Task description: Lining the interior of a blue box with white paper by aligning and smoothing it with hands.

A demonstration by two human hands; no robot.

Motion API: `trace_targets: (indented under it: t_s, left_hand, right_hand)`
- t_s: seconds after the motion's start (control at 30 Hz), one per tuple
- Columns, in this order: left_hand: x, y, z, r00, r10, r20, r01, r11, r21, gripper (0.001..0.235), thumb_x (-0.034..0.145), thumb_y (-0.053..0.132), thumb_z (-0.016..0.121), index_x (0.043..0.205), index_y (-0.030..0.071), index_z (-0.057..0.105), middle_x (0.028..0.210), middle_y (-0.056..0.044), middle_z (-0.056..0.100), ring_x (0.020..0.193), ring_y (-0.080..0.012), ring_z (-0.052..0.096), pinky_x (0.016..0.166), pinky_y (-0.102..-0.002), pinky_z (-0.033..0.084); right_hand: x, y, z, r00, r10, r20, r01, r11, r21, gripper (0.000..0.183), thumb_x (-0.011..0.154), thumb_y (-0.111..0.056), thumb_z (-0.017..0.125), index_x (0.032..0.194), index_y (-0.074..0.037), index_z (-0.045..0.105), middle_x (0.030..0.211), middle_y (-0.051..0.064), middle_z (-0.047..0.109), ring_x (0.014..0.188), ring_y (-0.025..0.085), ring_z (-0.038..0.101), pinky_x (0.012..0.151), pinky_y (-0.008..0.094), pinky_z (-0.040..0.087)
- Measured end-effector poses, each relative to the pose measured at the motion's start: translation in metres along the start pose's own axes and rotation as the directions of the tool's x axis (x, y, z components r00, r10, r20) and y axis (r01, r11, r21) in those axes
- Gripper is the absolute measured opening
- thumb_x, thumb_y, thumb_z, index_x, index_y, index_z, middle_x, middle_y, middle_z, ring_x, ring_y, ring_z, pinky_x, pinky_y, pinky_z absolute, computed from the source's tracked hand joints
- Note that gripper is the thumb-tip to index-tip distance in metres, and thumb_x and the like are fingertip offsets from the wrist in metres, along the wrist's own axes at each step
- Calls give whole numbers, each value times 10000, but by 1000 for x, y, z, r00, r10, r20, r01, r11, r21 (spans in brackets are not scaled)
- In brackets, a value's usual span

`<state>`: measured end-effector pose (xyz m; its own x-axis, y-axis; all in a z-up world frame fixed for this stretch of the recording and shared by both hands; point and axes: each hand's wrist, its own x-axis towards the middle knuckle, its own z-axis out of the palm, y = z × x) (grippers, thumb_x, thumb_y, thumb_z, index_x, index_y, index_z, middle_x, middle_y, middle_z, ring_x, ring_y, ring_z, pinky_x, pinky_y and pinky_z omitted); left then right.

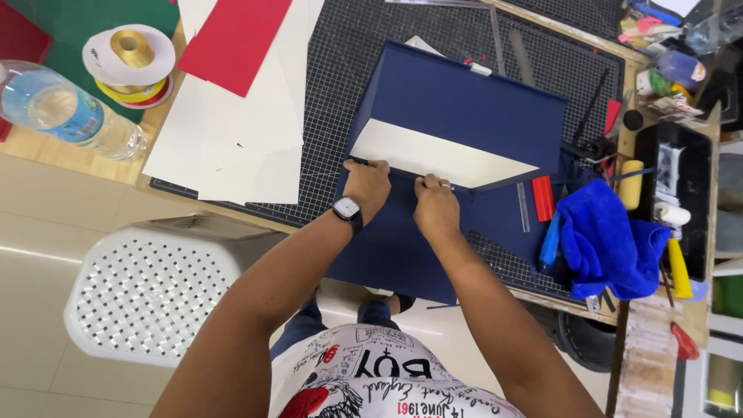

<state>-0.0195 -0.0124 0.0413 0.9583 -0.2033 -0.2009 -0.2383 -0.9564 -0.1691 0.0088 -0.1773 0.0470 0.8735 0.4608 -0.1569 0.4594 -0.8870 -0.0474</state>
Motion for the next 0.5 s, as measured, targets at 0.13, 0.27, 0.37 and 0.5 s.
trace_targets:
  t_s: [0.13,0.27,0.37,0.5]
  left_hand:
    - [6,7,-12,999,-19,32,18,1000,24,287,935,12,586,1186,-3,726,1281,-193,673,1027,-414,719,979,-742,430]
    - [13,16,-27,977,-13,211,18,1000,-20,375,936,33,594,1303,8,665,1416,-205,565,1243,-418,602,1089,-723,322]
    - [23,34,-28,975,-12,224,30,997,-77,381,936,33,585,1309,4,657,1406,-205,567,1257,-422,591,1112,-731,289]
    - [21,45,-38,984,-55,167,72,993,-95,362,976,44,529,1317,-50,606,1236,-201,679,1149,-382,659,1137,-726,288]
  right_hand:
    - [2,7,-3,999,-45,6,46,999,-17,465,879,47,604,1322,-60,695,1216,133,655,1223,398,600,1001,453,570]
    - [3,6,-14,997,-81,-11,81,997,0,399,910,24,587,1270,-73,731,1132,129,659,1147,381,625,967,433,577]
    - [1,9,-11,995,-94,-22,94,995,-18,366,923,-8,592,1246,-84,744,1109,121,660,1126,375,632,956,426,581]
    - [4,12,-4,994,-100,-43,99,994,-36,342,929,-33,599,1230,-85,753,1096,116,656,1104,371,636,948,418,585]
